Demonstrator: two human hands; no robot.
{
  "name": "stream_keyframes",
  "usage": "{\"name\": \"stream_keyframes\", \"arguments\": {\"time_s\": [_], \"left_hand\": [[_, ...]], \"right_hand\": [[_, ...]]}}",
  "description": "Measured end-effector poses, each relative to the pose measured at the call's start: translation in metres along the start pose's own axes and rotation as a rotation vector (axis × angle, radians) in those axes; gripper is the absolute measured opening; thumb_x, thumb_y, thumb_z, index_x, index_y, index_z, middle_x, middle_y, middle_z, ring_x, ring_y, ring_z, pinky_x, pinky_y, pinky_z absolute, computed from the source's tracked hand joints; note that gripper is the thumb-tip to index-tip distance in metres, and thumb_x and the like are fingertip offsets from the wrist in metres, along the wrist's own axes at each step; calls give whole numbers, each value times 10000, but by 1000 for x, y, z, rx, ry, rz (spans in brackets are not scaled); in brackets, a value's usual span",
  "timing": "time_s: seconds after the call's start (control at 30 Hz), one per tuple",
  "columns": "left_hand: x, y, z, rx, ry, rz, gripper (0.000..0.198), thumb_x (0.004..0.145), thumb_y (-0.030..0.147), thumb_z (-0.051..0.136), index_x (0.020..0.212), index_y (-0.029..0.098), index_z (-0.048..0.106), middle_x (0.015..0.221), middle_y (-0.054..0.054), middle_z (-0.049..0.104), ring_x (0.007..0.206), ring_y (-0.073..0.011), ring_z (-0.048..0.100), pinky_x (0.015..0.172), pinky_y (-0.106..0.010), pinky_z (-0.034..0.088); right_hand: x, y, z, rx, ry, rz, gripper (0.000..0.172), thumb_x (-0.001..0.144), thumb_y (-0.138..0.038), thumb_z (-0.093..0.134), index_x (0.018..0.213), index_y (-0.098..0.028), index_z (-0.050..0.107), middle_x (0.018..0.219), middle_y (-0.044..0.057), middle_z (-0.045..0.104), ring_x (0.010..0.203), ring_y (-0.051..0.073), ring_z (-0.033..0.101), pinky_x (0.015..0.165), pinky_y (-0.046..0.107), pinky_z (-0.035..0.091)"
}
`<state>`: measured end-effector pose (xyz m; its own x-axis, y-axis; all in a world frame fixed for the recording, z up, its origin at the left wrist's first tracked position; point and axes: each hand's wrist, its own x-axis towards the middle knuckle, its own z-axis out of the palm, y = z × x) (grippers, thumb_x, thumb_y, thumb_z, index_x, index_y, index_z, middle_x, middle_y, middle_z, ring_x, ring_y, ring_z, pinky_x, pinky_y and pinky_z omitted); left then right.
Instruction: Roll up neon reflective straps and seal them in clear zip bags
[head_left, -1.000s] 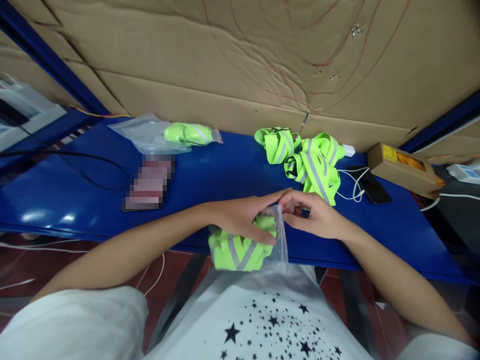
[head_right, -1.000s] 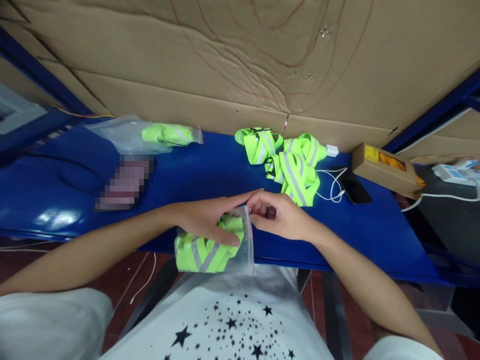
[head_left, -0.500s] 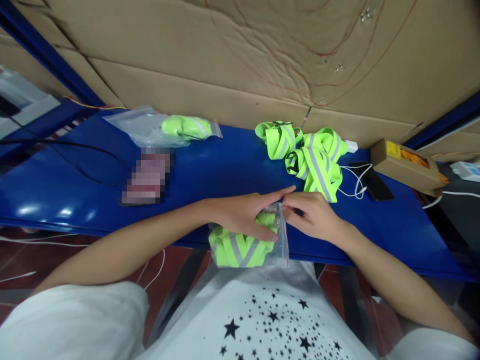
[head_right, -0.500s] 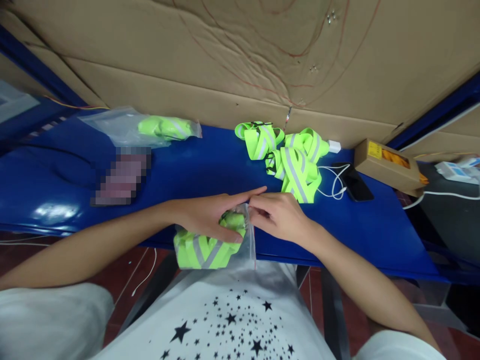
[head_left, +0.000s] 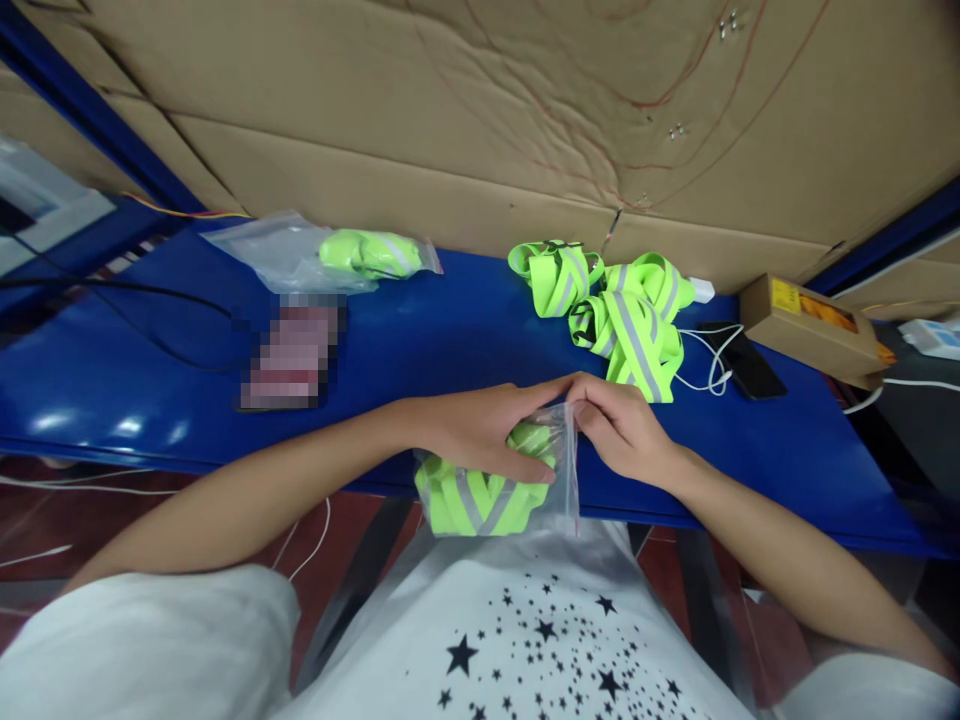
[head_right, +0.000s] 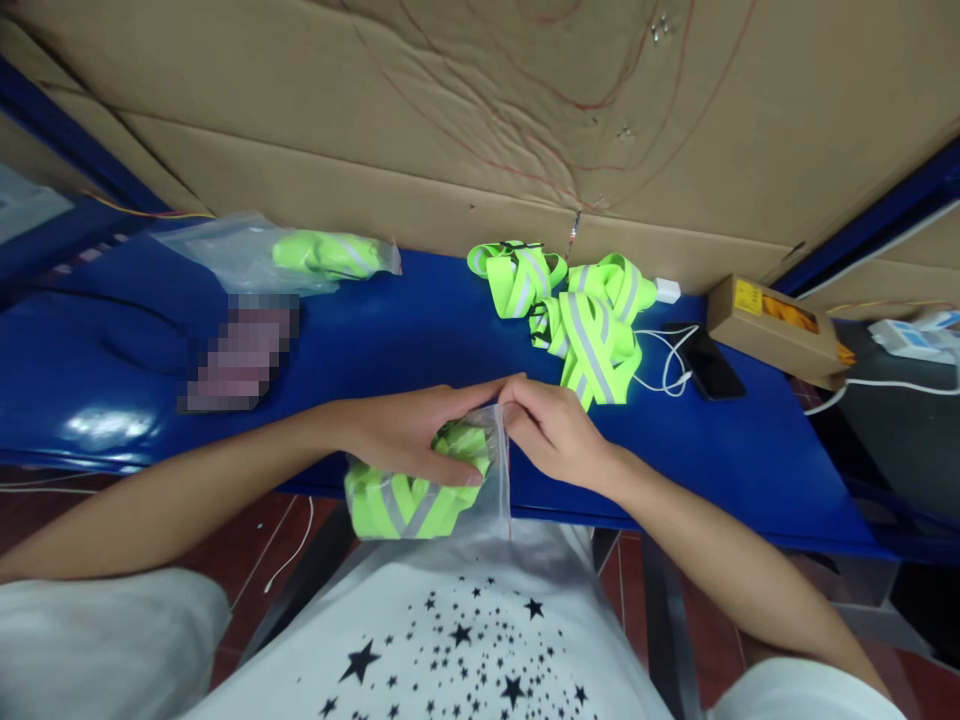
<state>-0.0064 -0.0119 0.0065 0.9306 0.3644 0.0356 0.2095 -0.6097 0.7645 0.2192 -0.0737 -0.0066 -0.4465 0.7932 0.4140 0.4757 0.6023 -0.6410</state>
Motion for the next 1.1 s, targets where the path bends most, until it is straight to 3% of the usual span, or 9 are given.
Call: {"name": "stream_keyframes", "arguments": {"time_s": [0.1,0.17,0.3,0.43,0.6,0.83,0.93,1.0,1.1], "left_hand": [[0,0,-2,-55,-49,-22,798,889,527,698,1550,211,381,876,9,676,634,-141,564,622,-253,445],[1,-1,-3,-128,-41,-37,611,961,526,610,1465,209,474,749,39,599,569,-116,489,555,-232,384],[4,-2,-3,-191,62,-75,397,1063,486,413,1205,180,623,664,41,501,547,-103,439,520,-226,325],[5,0,-1,-171,121,-127,290,1040,456,484,1095,190,584,632,65,479,531,-96,431,500,-219,290],[4,4,0,-130,130,-81,279,1038,423,480,880,196,517,631,70,450,555,-89,422,531,-227,291],[8,2,4,-64,140,-98,194,968,326,553,834,192,514,666,70,458,607,-95,430,577,-244,298],[7,5,0,-75,127,-101,229,978,396,550,868,196,533,662,67,450,601,-102,433,576,-253,305],[4,7,-9,-96,64,-141,303,966,497,576,997,195,585,712,53,529,620,-112,491,585,-255,338],[-1,2,-25,-156,-63,-226,598,858,562,724,1317,215,559,977,-14,696,800,-163,641,665,-253,434]], "right_hand": [[1,3,1,154,-21,124,247,1054,-250,451,827,-197,534,711,-36,551,610,86,528,579,221,411],[2,6,0,207,-25,184,251,1058,-294,471,845,-194,559,691,-39,550,609,93,536,578,227,414],[3,7,-3,332,-42,246,208,1032,-347,547,904,-191,599,698,-38,562,602,96,532,558,230,416],[4,4,-2,290,-32,219,143,970,-301,643,886,-197,591,698,-49,530,607,86,478,551,220,387],[4,0,-1,195,-16,149,158,974,-228,595,828,-202,542,677,-58,479,599,82,442,557,221,358],[3,6,3,90,-67,158,214,1028,-282,543,831,-199,536,658,-61,468,569,78,437,532,222,321],[3,7,3,122,-64,190,251,1050,-325,510,836,-200,548,659,-55,472,568,86,431,528,230,321],[3,8,1,156,7,230,280,1056,-370,502,836,-205,553,652,-51,470,568,96,432,527,236,328],[5,13,-5,222,205,292,303,1046,-431,519,831,-219,536,647,-50,476,563,110,452,534,244,363]]}}
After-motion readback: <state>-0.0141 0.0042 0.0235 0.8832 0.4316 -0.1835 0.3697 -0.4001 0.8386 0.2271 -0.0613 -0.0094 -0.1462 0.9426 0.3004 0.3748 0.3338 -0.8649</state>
